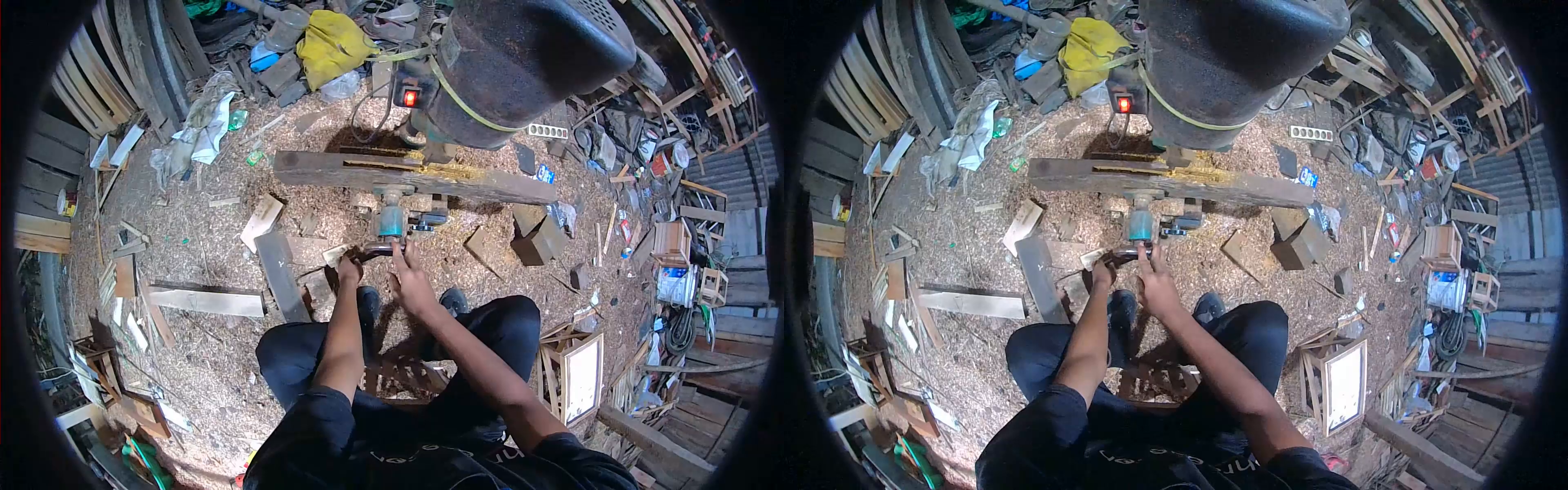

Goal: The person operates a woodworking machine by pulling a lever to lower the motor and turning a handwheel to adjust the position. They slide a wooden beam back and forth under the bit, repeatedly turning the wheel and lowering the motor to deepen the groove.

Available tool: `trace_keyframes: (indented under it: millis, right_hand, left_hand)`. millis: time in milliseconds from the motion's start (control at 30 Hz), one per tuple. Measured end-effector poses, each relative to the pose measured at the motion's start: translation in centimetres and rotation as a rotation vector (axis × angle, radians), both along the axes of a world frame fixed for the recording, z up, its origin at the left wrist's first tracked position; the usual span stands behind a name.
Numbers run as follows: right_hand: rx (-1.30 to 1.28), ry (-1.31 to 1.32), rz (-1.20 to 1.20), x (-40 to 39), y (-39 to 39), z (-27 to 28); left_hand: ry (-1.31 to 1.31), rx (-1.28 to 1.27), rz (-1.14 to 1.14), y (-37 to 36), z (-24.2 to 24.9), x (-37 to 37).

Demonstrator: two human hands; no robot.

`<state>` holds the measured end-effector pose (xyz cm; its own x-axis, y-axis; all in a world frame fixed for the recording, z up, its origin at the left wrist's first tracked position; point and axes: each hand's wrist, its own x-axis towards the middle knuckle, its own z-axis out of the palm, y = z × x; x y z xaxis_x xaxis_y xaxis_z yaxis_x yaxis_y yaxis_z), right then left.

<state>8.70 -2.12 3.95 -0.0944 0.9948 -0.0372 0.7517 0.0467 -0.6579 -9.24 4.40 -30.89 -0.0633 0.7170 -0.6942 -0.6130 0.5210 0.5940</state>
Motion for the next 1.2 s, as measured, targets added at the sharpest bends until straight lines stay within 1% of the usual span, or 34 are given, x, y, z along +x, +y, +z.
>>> trace_keyframes:
  millis: [33,67,100,133,167,200,300,333,367,433,500,533,633,667,700,733,767,833,867,900,967,1067,1167,1200]
  right_hand:
    - [-0.028,0.015,-0.001,0.0,-0.2,0.2]
    - [0.021,-0.018,0.018,0.2,-0.1,-0.2]
    - [0.014,-0.008,0.021,0.2,-0.2,-0.2]
    - [0.006,0.001,0.023,0.3,-0.3,0.1]
    - [0.000,0.010,0.024,0.3,-0.2,0.1]
    - [0.010,0.010,0.025,0.4,-0.2,-0.1]
    - [0.031,0.019,0.025,0.3,-0.2,-0.5]
    - [0.031,0.023,0.025,0.4,-0.3,-0.5]
    - [0.031,0.026,0.025,0.6,-0.4,-0.6]
    - [0.004,0.032,0.045,0.7,-0.4,-0.2]
    - [0.006,0.038,0.051,0.6,-0.2,0.0]
    - [0.019,0.041,0.048,0.5,-0.2,-0.2]
    - [-0.002,0.048,0.047,0.8,-0.3,-0.5]
    - [-0.019,0.053,0.049,0.9,-0.3,-0.6]
    - [-0.023,0.050,0.044,0.8,-0.3,-0.7]
    - [-0.027,0.047,0.038,0.8,-0.2,-0.7]
    - [-0.034,0.044,0.033,0.7,-0.3,-0.7]
    - [-0.021,0.062,0.028,0.6,-0.4,-0.3]
    - [-0.022,0.065,0.021,0.6,-0.4,0.0]
    - [-0.019,0.066,0.012,0.7,-0.5,0.0]
    - [-0.004,0.062,0.021,1.0,-0.5,-0.3]
    - [0.019,0.055,0.035,1.5,-0.5,-0.9]
    - [0.055,0.118,0.027,1.6,-0.5,-0.8]
    - [0.049,0.127,0.032,1.6,-0.6,-0.8]
  left_hand:
    - [0.031,-0.024,-0.007,-0.1,-1.4,-0.3]
    - [0.064,-0.045,-0.011,0.0,-3.0,-0.8]
    - [0.095,-0.066,-0.016,0.1,-4.4,-1.3]
    - [0.403,0.022,-0.258,-0.4,-0.8,-0.6]
    - [0.817,0.081,-0.525,-0.8,4.0,0.2]
    - [1.188,0.117,-0.694,-1.2,10.2,1.2]
    - [1.298,0.141,-0.919,-0.9,13.9,0.9]
    - [1.305,0.173,-0.976,-0.6,14.2,0.8]
    - [1.248,0.224,-1.027,-0.3,14.8,0.5]
    - [1.049,0.373,-1.111,0.3,14.9,-0.2]
    - [1.089,0.334,-1.140,-0.2,14.3,0.1]
    - [1.272,0.228,-1.146,-0.5,13.6,0.7]
    - [1.056,0.316,-1.088,0.5,11.6,0.0]
    - [1.034,0.347,-1.104,0.7,10.9,-0.4]
    - [1.008,0.375,-1.056,0.3,9.1,-0.7]
    - [0.981,0.370,-1.045,0.3,8.3,-0.8]
    - [0.951,0.305,-1.044,0.5,7.6,-0.7]
    - [0.920,0.106,-1.056,1.0,6.9,-0.5]
    - [1.149,-0.034,-1.140,1.0,13.5,0.3]
    - [1.123,0.095,-1.022,0.5,14.1,0.5]
    - [1.209,0.041,-1.150,0.6,15.8,0.7]
    - [1.201,0.078,-1.173,0.6,17.1,1.0]
    - [1.213,0.110,-1.094,0.4,15.2,0.9]
    - [1.290,0.045,-1.055,-0.1,16.9,1.4]
